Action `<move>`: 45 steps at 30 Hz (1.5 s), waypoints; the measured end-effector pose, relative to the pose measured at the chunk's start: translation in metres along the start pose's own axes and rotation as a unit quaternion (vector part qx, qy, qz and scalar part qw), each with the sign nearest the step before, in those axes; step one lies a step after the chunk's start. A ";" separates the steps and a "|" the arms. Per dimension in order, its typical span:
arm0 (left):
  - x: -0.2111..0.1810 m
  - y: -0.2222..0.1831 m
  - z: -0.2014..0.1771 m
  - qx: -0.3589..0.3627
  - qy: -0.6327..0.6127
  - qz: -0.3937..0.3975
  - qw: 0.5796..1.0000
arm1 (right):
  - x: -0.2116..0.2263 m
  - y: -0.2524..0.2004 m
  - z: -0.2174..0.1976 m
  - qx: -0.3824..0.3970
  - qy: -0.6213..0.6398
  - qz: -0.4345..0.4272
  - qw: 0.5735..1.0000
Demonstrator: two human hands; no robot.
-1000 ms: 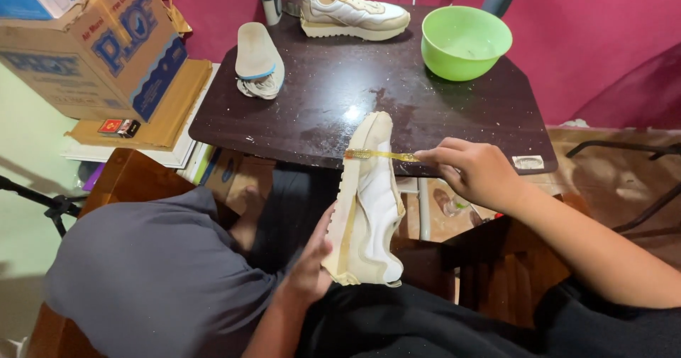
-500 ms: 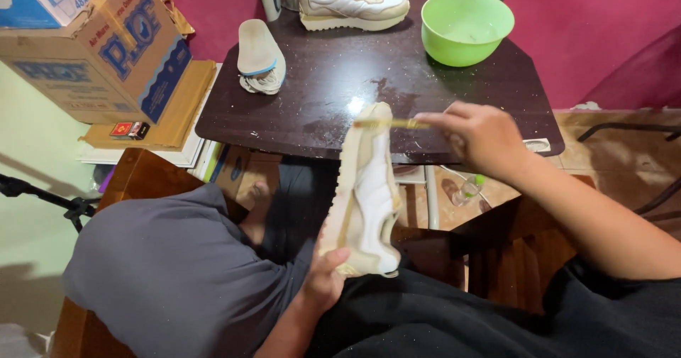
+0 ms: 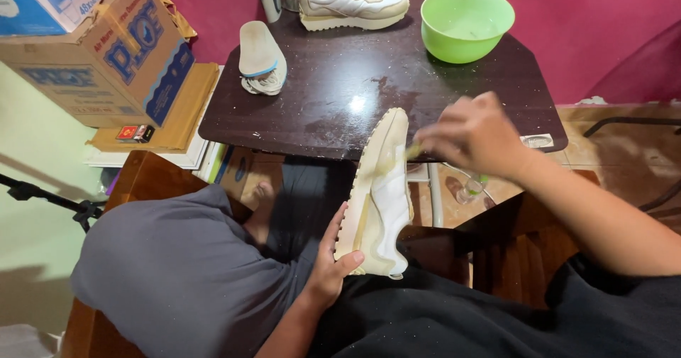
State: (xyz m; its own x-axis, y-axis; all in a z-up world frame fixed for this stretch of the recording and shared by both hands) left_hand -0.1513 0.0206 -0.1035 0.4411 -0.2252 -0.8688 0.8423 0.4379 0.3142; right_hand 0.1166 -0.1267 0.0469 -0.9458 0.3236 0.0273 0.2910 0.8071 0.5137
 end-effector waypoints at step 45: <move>0.002 -0.010 -0.009 0.048 0.087 -0.036 0.994 | 0.000 -0.038 -0.005 0.169 0.208 0.297 0.917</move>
State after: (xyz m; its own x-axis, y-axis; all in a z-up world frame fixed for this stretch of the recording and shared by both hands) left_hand -0.1620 0.0237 -0.1122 0.3252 -0.0951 -0.9409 0.8991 0.3395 0.2764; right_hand 0.1048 -0.1597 0.0317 -0.5593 0.5950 0.5771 0.7335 0.6797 0.0101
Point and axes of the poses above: each hand's wrist, its own y-axis towards the middle knuckle, its own z-axis out of the palm, x = y × z, the point moved 3 cm from there along y, towards the middle knuckle, and after that the axes turned 14 degrees about z, right-handed, at the moved point
